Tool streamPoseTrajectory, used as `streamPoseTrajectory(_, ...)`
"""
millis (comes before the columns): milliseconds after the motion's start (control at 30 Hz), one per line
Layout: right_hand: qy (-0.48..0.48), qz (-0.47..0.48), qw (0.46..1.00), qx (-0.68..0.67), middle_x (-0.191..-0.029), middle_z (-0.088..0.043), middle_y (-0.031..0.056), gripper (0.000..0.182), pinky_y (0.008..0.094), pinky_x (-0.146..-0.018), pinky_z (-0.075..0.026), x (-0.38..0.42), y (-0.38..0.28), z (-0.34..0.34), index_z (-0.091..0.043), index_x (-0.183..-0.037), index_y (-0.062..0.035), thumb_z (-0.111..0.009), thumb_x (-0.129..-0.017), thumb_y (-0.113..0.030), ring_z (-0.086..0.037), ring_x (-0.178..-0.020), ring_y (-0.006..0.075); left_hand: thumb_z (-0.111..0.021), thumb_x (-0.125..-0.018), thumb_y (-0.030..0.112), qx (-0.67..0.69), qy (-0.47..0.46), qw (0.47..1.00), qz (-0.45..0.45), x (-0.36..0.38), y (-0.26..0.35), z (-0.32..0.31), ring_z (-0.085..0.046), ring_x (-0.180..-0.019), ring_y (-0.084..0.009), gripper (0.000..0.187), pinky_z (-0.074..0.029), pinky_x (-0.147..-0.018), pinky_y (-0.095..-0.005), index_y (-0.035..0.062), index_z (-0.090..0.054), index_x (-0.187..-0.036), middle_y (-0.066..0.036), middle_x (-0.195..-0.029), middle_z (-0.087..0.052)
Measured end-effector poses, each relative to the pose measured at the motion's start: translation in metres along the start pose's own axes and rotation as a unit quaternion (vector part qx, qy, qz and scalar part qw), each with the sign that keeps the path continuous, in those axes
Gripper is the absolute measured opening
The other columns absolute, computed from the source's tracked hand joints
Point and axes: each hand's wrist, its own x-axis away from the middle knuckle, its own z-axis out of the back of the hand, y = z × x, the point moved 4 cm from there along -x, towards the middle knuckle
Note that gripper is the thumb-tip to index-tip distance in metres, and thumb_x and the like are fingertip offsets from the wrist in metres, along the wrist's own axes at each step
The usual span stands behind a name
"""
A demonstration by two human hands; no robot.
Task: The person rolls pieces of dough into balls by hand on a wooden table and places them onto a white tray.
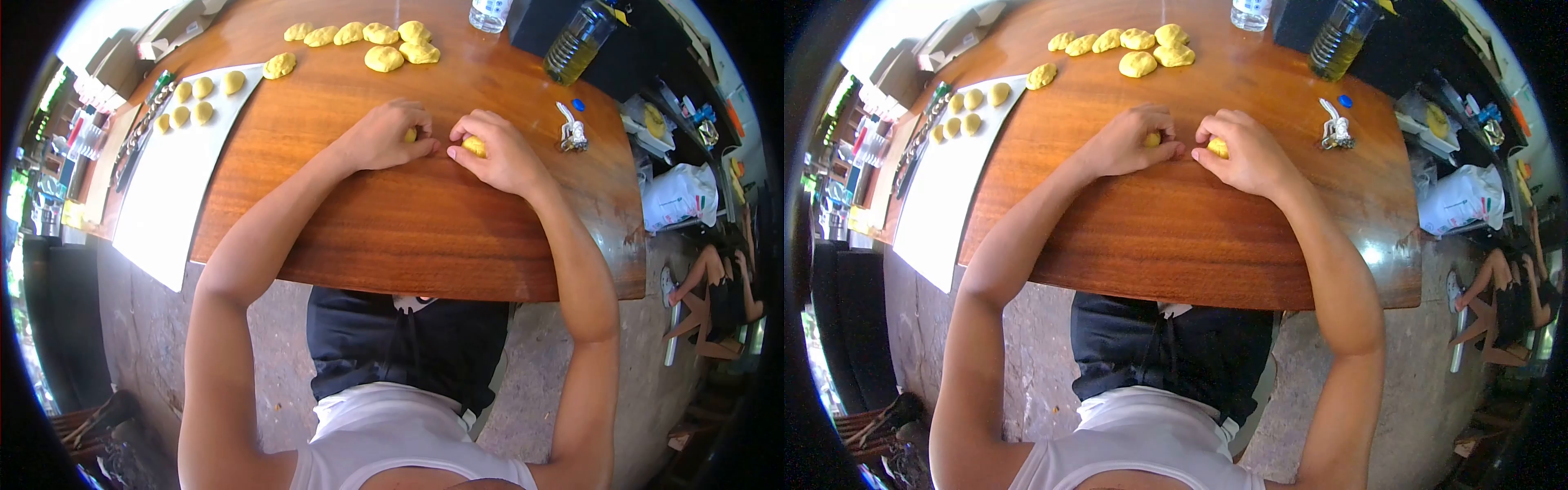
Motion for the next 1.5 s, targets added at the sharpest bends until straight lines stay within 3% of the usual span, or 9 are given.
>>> streamPoseTrajectory(667, -0.009, -0.005, 1.0, 0.01, -0.101, -0.067, 0.0162, 0.023, 0.0456, -0.087, -0.053, 0.0027, -0.0017, 0.0019, -0.068, -0.101, -0.0033, -0.077, -0.093, -0.023, -0.065, -0.098, 0.0374, -0.081, -0.09, 0.02, -0.007, -0.004, 1.0, 0.002, 0.0004, 0.001, 0.0002, -0.065, -0.088, -0.0321, 0.022, -0.051, -0.079, -0.0416, 0.0015, -0.068, -0.087, -0.013, -0.087, -0.067)
streamPoseTrajectory(733, -0.001, 0.006, 1.0, 0.026, -0.098, -0.066, 0.0135, 0.022, 0.0422, -0.083, -0.052, 0.0034, -0.0014, 0.0017, -0.068, -0.104, -0.0038, -0.077, -0.093, -0.021, -0.065, -0.094, 0.0336, -0.081, -0.09, 0.02, -0.005, -0.003, 1.0, 0.003, 0.0004, -0.0004, -0.0003, -0.065, -0.088, -0.0322, 0.022, -0.051, -0.08, -0.0415, 0.0016, -0.068, -0.087, -0.013, -0.087, -0.067)
streamPoseTrajectory(867, -0.003, 0.009, 1.0, 0.023, -0.098, -0.066, 0.0133, 0.022, 0.0423, -0.084, -0.052, 0.0041, -0.0008, 0.002, -0.068, -0.105, -0.0039, -0.077, -0.094, -0.021, -0.065, -0.095, 0.0336, -0.08, -0.088, 0.023, 0.004, 0.001, 1.0, 0.004, -0.0003, 0.0018, 0.0013, -0.064, -0.086, -0.0331, 0.023, -0.051, -0.078, -0.0432, 0.0022, -0.069, -0.085, -0.014, -0.087, -0.068)
streamPoseTrajectory(933, -0.015, -0.012, 1.0, 0.014, -0.103, -0.067, 0.016, 0.024, 0.0453, -0.089, -0.053, 0.0041, -0.002, 0.0029, -0.068, -0.103, -0.0037, -0.076, -0.093, -0.024, -0.065, -0.101, 0.037, -0.08, -0.088, 0.023, 0.005, -0.003, 1.0, 0.013, 0.0007, 0.0007, 0.0002, -0.064, -0.087, -0.033, 0.023, -0.051, -0.078, -0.0431, 0.0022, -0.069, -0.085, -0.014, -0.088, -0.068)
streamPoseTrajectory(1500, -0.021, -0.018, 0.999, 0.018, -0.106, -0.068, 0.016, 0.025, 0.045, -0.092, -0.052, 0.0058, -0.0029, 0.0042, -0.069, -0.105, -0.004, -0.076, -0.093, -0.025, -0.065, -0.104, 0.0362, -0.08, -0.09, 0.025, -0.007, -0.005, 1.0, 0.009, -0.0001, 0.0026, 0.0018, -0.063, -0.086, -0.0324, 0.025, -0.05, -0.078, -0.0431, 0.0026, -0.07, -0.085, -0.014, -0.087, -0.068)
